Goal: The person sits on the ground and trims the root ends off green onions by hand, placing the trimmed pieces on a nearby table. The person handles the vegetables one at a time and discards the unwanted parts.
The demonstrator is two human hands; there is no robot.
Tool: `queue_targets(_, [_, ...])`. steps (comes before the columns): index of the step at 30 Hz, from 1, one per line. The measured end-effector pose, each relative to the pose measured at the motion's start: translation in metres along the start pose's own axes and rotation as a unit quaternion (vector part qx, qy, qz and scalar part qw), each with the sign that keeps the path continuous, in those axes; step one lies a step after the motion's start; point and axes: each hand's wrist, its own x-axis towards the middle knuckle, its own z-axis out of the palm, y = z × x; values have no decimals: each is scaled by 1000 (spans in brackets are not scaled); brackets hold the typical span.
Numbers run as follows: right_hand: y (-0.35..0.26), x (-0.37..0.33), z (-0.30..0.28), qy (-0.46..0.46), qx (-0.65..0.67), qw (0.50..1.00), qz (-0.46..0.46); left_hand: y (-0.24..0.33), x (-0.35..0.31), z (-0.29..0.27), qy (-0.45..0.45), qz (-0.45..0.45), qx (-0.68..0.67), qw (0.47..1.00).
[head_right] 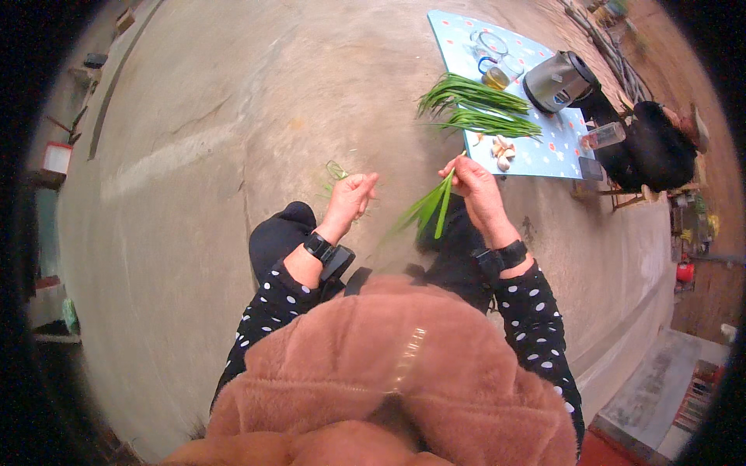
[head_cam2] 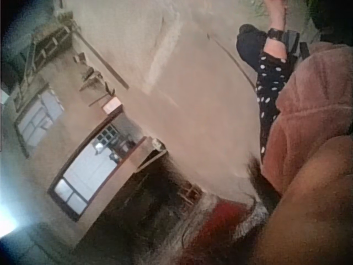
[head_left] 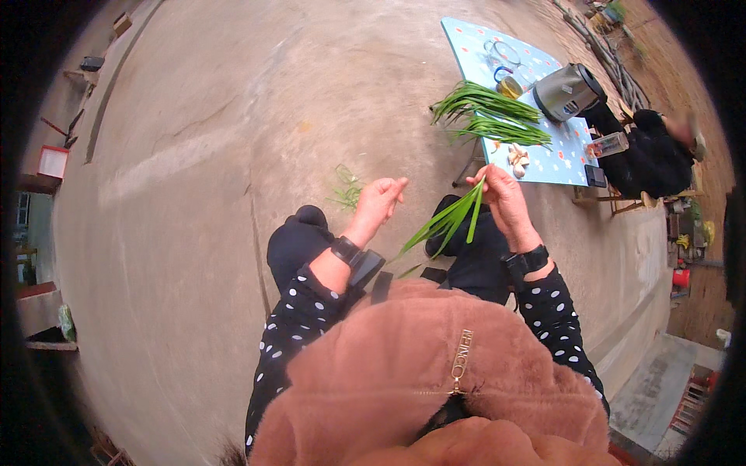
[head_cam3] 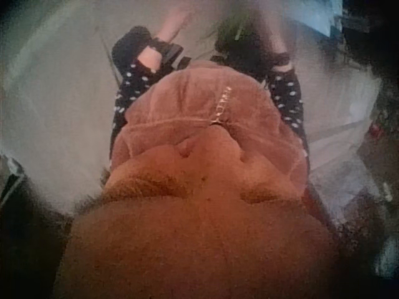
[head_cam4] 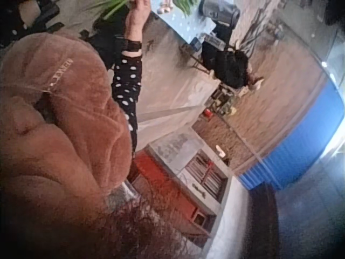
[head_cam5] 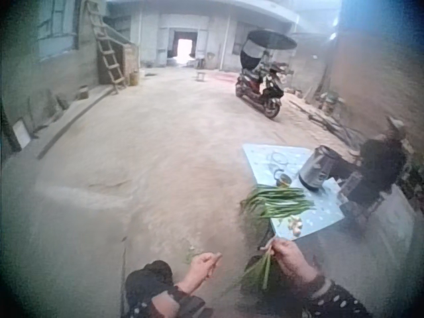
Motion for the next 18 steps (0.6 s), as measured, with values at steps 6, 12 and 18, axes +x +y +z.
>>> queue_targets(6, [28,6,25,-30,-55,998,32,-4,2,14,-65,163,-107,979])
queue_targets(12, [36,17,38,-21,-37,999,-19,12,-4,19,-262,86,-453,848])
queue_targets(18, [46,24,97,-64,-434,814,-381,4,-1,25,-199,92,-485,846])
